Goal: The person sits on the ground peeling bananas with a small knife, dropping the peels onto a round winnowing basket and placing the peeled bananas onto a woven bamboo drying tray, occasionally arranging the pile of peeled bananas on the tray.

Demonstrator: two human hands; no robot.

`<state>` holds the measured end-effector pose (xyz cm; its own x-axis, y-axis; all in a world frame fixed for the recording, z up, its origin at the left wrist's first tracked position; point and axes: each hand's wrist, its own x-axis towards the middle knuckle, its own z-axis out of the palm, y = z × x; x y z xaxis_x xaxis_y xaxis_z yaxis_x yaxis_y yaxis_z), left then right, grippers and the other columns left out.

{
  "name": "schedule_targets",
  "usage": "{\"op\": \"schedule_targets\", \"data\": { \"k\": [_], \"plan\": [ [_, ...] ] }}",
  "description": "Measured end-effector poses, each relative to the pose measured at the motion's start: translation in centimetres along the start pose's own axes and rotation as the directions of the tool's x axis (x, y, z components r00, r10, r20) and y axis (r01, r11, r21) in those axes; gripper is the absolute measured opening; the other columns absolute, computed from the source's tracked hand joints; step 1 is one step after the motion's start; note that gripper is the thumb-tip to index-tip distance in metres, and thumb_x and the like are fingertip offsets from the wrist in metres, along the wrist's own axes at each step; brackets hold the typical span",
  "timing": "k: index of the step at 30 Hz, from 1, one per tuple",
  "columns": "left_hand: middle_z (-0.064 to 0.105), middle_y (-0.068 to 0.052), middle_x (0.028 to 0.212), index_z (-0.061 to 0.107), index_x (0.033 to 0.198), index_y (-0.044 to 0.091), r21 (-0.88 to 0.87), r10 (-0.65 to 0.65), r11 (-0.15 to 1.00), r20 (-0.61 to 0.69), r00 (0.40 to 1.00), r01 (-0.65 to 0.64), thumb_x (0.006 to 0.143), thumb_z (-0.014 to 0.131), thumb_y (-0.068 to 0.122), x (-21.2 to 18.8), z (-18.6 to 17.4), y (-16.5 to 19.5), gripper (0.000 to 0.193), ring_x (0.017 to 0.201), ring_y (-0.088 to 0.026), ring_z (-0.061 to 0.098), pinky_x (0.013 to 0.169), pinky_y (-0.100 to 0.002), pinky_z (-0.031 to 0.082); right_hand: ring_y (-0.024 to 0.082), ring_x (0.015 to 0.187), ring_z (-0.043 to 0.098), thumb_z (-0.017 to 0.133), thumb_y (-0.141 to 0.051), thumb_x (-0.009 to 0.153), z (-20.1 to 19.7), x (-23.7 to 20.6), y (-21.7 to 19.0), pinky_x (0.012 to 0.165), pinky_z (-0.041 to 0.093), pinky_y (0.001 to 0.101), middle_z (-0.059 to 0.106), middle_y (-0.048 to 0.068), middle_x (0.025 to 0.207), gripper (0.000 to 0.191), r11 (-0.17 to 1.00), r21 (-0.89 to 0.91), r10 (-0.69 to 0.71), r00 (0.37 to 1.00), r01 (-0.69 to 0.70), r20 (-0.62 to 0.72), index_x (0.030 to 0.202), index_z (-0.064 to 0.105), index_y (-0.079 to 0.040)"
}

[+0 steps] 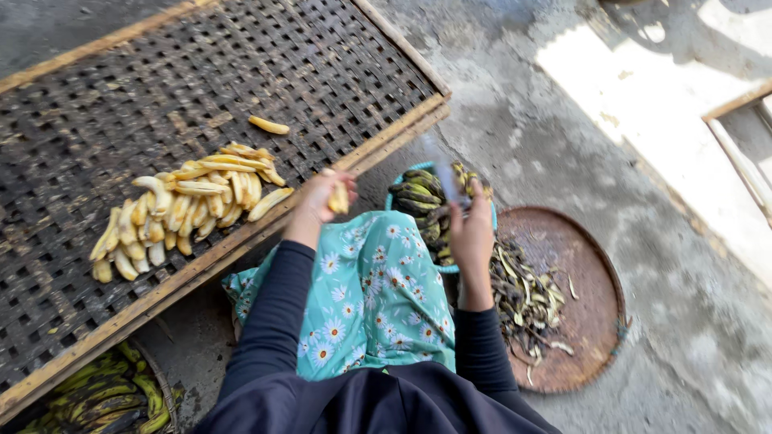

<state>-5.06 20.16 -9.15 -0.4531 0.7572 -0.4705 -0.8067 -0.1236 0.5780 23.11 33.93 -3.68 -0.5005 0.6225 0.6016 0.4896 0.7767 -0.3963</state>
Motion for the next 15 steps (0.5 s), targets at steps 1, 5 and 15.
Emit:
{"op": "schedule_targets", "data": {
  "k": [1,5,15],
  "plan": [
    [0.063,-0.005,0.076,0.062,0.088,0.011,0.027,0.07,0.997,-0.118,0.991,-0.067,0.089,0.068,0.006,1.0,-1.1,1.1,0.008,0.062,-0.018,0.064,0.051,-0.036,0.057,0.035,0.119,0.066,0.067,-0.019,0.11,0.2,-0.8,2.6,0.097,0.055,0.0398,0.063,0.021,0.132,0.044,0.999,0.01,-0.043,0.997,0.044,-0.064,0.145,0.049,0.001],
    [0.052,-0.011,0.118,0.044,0.14,0.003,0.383,0.569,0.82,-0.469,0.676,-0.425,0.087,0.074,0.002,3.6,-4.0,4.5,0.061,0.096,-0.02,0.053,0.078,-0.035,0.048,0.017,0.09,0.058,0.065,-0.027,0.109,0.6,-4.7,10.9,0.08,0.048,0.0336,0.067,0.009,0.103,0.04,0.688,0.426,0.568,0.801,-0.588,0.188,0.134,0.065,0.004],
    [0.048,-0.019,0.142,0.039,0.146,-0.001,0.828,0.838,0.292,0.021,0.546,-0.479,0.097,0.063,0.004,4.3,5.8,-2.8,0.055,0.129,-0.028,0.051,0.114,-0.042,0.047,0.029,0.096,0.068,0.071,-0.002,0.078,4.8,-5.2,7.3,0.083,0.057,0.0373,0.065,0.01,0.118,0.05,0.946,0.087,0.295,0.941,-0.312,0.163,0.127,0.069,-0.014]
  ]
}}
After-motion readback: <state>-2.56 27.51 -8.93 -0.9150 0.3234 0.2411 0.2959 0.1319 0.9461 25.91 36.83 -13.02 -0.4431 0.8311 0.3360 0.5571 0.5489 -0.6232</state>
